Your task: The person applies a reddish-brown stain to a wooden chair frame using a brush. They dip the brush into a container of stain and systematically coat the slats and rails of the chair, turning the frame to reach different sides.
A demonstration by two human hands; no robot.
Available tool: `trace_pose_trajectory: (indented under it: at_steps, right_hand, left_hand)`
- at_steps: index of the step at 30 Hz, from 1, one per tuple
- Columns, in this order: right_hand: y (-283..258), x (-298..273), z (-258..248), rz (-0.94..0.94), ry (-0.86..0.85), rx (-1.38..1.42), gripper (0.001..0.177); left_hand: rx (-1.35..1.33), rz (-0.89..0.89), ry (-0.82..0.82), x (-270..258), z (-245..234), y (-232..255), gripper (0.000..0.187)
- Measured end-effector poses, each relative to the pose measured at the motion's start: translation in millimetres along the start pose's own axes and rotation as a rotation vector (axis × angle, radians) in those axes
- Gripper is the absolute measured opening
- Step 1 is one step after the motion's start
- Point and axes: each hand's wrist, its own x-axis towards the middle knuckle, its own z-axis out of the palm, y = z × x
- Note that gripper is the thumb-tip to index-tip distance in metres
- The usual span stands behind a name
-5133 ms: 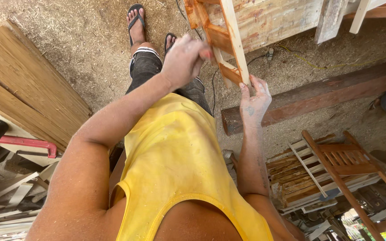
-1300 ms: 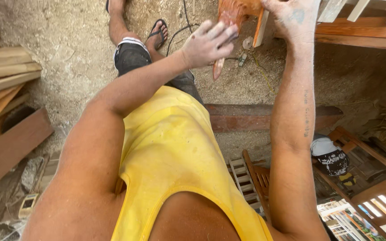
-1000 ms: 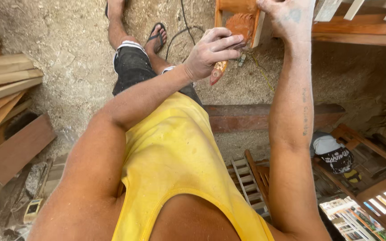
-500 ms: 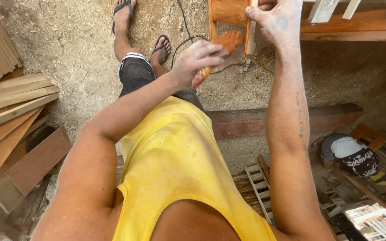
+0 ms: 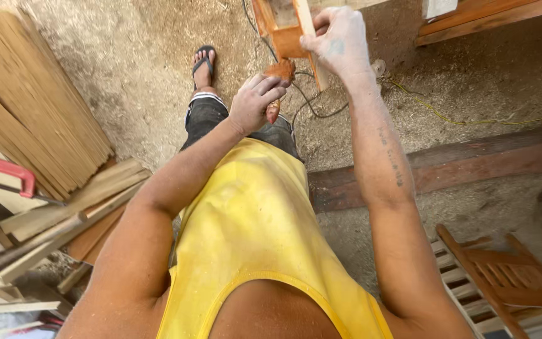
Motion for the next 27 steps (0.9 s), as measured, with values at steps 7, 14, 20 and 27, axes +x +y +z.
trace_pose_trajectory:
  at_steps: [7, 14, 20, 27]
  right_hand:
    - [9, -9, 12, -0.071, 0.085, 0.074, 0.027]
    - [13, -3, 5, 0.017, 0.094, 0.027, 0.031]
    - [52, -29, -42, 0.047, 0.023, 0.024, 0.037]
    - [44, -98, 27, 0.092, 0.231, -0.394, 0.029]
  left_hand:
    - [-0.034, 0.001, -0.289, -15, 36, -6, 0.029]
    - [-0.457, -0.568, -0.187, 20, -28, -26, 0.019]
    - [-0.657, -0.887, 0.383, 46, -126, -138, 0.022]
    - [-0.719, -1.114, 0.709, 97, -240, -242, 0.027]
